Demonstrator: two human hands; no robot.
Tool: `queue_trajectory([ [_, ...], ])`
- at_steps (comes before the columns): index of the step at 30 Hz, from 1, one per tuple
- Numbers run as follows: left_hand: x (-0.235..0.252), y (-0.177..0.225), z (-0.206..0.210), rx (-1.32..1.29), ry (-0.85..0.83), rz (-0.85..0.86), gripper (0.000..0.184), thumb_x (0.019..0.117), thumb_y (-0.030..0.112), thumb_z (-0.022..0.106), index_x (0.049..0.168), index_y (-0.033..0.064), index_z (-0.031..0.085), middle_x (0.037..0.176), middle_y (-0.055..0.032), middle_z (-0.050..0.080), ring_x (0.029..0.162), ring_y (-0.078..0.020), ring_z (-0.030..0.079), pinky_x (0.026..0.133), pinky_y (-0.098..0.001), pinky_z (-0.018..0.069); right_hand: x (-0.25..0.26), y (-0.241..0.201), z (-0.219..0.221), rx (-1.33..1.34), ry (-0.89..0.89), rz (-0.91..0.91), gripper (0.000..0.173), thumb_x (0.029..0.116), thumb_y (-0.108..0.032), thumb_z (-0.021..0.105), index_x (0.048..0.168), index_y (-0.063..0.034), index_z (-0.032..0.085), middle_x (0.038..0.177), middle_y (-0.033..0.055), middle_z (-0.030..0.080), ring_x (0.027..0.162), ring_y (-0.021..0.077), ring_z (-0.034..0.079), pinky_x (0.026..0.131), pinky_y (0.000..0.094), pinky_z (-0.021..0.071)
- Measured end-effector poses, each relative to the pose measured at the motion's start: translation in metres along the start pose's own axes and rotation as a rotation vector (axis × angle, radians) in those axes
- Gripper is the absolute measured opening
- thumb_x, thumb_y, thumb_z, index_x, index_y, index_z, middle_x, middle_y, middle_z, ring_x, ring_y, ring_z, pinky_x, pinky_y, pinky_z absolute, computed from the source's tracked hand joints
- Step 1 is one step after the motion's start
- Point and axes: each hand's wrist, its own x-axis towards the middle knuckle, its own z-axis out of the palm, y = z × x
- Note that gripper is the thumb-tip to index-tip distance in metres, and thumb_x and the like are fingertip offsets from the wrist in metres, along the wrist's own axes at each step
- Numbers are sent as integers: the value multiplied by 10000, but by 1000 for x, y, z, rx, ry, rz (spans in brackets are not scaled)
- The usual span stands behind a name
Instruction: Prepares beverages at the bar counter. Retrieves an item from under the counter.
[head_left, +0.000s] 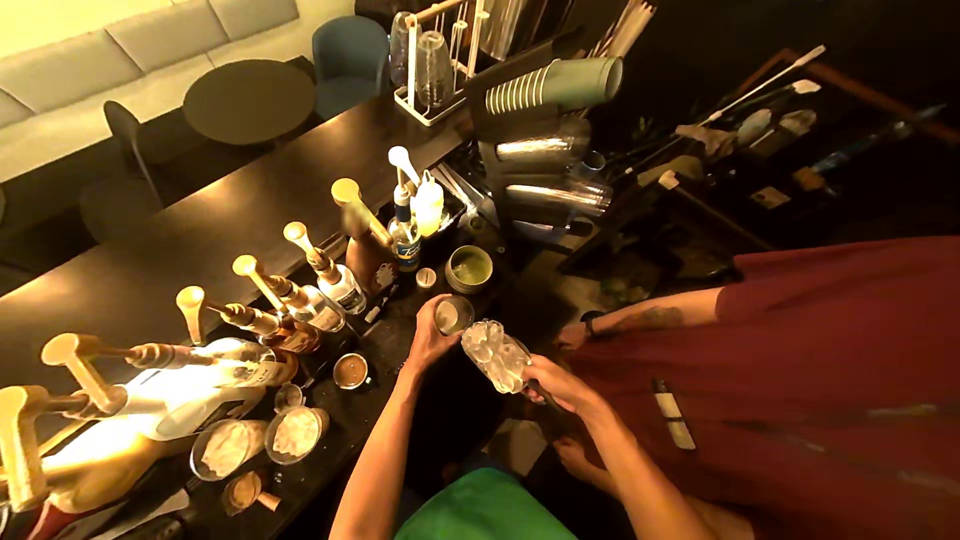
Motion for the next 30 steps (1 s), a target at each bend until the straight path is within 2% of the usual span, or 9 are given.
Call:
queue_trajectory([
  [4,-14,11,2,117,-15,89,849,739,282,885,1463,86,489,1429,-114,575,1381,-277,485,1230,-519,301,6,0,-1,-16,0,39,250,970,-137,516,1217,-106,537,728,15,572,539,95,513,488,243,445],
  [7,-19,19,5,159,-1,196,786,766,264,866,1438,75,504,1409,-88,600,1361,-253,513,1235,-566,268,11,2,-1,-21,-14,54,230,977,-143,515,1203,-109,541,722,11,569,533,89,509,483,236,439],
  [10,-23,23,7,193,-26,267,742,791,223,842,1438,73,512,1437,-93,587,1404,-259,476,1244,-567,236,14,1,-1,-19,-7,78,199,986,-133,508,1179,-100,542,715,15,568,528,88,507,476,228,432],
  [16,-30,20,13,280,-53,346,724,789,237,833,1418,46,530,1456,-117,575,1422,-281,465,1246,-569,225,15,-7,0,-37,14,159,150,1004,-127,481,1139,-89,535,709,24,564,516,93,506,473,227,435],
  [30,-32,17,21,324,-66,338,710,808,231,811,1431,51,521,1479,-115,557,1438,-274,449,1245,-556,233,26,-27,-1,-131,11,260,121,1042,-192,483,1069,-85,531,705,24,580,507,86,522,466,215,444],
])
